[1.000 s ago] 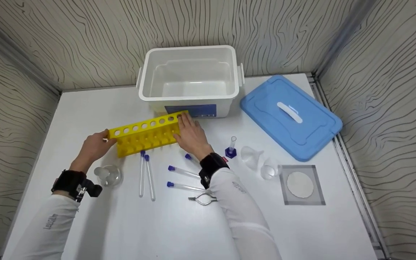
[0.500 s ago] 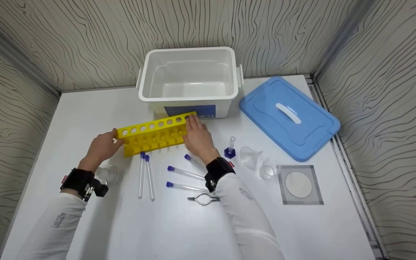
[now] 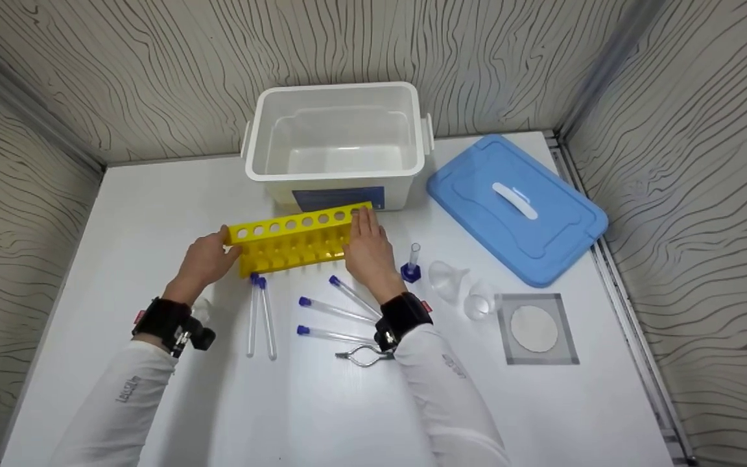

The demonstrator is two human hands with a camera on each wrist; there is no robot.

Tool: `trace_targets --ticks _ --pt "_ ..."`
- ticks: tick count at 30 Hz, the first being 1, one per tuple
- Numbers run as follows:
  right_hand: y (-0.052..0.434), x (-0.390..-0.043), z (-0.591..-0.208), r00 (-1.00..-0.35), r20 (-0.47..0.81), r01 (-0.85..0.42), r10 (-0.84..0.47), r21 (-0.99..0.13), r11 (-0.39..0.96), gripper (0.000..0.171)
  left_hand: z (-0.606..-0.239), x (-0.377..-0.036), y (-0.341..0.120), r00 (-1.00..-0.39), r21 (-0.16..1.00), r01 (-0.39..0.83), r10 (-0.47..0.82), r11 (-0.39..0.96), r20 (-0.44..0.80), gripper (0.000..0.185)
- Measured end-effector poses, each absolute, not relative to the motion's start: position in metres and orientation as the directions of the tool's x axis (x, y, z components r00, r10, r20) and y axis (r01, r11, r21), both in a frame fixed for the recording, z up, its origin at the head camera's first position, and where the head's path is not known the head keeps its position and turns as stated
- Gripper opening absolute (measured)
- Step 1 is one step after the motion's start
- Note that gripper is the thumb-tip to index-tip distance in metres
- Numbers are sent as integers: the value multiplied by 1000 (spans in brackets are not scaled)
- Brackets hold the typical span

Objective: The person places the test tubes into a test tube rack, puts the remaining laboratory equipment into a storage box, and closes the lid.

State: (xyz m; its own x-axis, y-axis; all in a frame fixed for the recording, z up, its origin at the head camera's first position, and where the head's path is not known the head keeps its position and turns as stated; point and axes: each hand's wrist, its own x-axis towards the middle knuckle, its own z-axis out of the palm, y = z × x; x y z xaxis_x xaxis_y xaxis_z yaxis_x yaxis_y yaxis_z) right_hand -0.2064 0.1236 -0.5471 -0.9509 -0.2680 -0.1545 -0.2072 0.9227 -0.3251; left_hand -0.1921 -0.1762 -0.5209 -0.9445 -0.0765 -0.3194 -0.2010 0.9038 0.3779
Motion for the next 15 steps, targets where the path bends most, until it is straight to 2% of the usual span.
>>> trace_targets --ticks 15 --pt "140 -189 -552 -970 -98 -174 -223 -361 916 71 -531 -188 -154 -959 473 -232 -117 850 -259 64"
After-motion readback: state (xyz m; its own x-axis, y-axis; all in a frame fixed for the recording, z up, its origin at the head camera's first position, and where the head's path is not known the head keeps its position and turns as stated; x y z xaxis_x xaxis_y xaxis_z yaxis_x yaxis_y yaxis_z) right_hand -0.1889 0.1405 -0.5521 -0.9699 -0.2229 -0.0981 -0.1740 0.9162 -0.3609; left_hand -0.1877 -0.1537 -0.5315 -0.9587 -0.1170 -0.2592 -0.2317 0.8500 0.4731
